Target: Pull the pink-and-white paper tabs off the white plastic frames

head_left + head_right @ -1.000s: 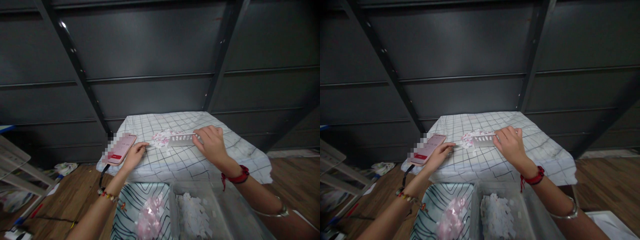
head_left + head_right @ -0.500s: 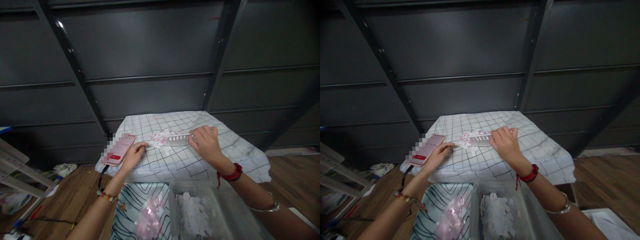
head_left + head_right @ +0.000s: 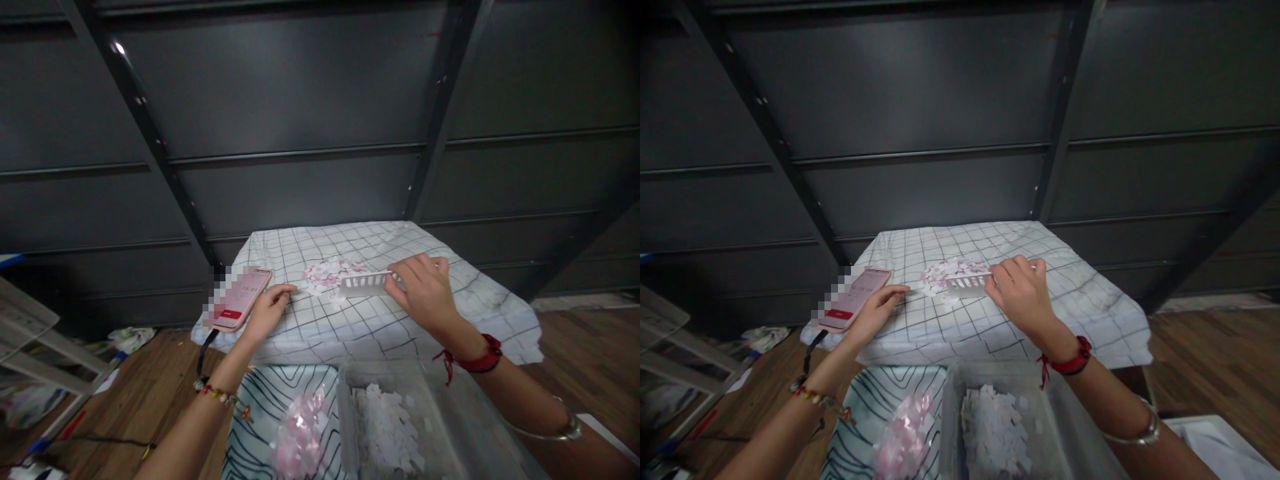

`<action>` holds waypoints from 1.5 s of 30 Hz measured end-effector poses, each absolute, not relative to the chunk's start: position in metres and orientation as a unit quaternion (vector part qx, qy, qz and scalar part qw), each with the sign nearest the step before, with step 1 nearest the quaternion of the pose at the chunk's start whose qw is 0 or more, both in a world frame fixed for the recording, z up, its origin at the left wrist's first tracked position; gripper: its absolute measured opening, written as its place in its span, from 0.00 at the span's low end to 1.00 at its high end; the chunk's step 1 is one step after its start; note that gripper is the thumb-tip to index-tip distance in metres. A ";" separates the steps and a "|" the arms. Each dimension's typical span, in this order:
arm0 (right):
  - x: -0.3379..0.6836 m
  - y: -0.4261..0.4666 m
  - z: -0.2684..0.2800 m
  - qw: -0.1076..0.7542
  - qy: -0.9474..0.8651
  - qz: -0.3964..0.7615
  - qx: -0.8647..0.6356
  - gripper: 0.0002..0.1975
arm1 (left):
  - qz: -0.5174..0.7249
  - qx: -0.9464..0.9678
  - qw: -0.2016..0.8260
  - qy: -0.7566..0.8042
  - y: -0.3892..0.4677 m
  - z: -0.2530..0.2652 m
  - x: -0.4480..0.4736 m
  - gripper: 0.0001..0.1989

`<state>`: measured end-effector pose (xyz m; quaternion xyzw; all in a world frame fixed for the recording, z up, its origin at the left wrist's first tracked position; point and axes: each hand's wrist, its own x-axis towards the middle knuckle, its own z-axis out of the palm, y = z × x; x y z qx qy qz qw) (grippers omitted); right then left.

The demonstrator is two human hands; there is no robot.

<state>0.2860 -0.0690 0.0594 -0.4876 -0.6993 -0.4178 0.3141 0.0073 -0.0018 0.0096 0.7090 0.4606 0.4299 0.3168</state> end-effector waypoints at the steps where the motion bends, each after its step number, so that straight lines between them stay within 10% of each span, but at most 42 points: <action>1: 0.287 -0.071 0.059 0.317 -0.698 -0.415 -0.490 0.08 | 0.429 0.709 0.316 0.462 -0.001 0.009 0.007 0.12; 45: 0.297 -0.070 0.061 0.337 -0.689 -0.431 -0.475 0.07 | 0.420 0.719 0.304 0.462 -0.001 0.009 0.007 0.12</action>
